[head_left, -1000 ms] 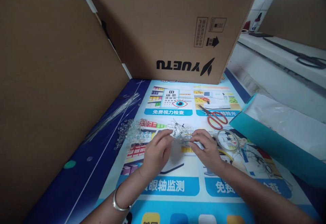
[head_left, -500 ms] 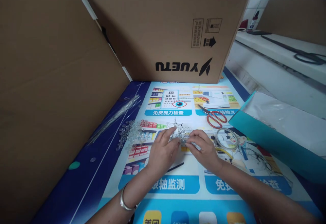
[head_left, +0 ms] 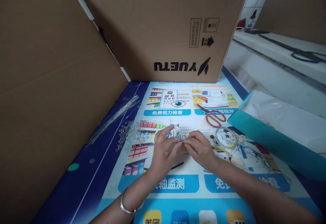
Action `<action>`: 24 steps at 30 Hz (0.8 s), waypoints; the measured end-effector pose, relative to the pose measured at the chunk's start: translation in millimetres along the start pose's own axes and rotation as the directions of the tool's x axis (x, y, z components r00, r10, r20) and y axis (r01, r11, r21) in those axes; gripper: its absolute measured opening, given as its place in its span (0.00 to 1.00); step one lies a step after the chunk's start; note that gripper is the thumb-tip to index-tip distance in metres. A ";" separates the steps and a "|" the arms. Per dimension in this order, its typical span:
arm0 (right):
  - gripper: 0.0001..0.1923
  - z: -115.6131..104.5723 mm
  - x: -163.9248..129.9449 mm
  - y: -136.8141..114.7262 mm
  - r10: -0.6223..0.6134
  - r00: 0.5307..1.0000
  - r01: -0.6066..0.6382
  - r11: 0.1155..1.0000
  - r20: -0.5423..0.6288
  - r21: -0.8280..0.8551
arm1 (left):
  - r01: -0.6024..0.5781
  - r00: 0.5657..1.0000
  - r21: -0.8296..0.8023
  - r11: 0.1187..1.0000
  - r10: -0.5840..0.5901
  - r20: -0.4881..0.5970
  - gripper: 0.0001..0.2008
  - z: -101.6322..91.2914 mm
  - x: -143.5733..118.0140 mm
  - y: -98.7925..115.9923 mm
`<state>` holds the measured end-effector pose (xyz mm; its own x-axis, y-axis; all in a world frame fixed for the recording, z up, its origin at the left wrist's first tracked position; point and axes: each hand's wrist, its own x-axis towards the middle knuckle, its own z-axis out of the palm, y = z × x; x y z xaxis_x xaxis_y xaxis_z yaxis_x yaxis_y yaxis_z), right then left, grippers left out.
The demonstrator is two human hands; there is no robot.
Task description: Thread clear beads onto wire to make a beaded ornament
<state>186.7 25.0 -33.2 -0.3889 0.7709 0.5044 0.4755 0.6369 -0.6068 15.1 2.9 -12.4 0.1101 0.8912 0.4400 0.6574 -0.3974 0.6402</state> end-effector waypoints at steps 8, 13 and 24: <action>0.09 2.1 1.7 -3.6 0.126 0.988 -0.118 0.989 -0.094 0.092 | 0.180 0.979 -0.210 0.961 -0.196 -0.055 0.05 2.0 1.8 -4.2; 0.08 2.2 0.2 -2.6 0.170 0.983 -0.163 0.983 -0.073 0.089 | 0.169 0.980 -0.181 0.969 -0.184 -0.071 0.05 2.7 1.1 -3.8; 0.07 1.4 0.9 -0.2 0.078 0.997 -0.078 0.997 -0.020 0.016 | 0.039 0.993 0.204 0.978 -0.015 -0.119 0.05 -5.7 15.1 -8.4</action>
<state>185.2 25.6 -33.5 -0.3346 0.8181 0.4678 0.4914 0.5750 -0.6542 7.0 18.4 -7.6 0.0109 0.8649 0.5018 0.7993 -0.3091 0.5153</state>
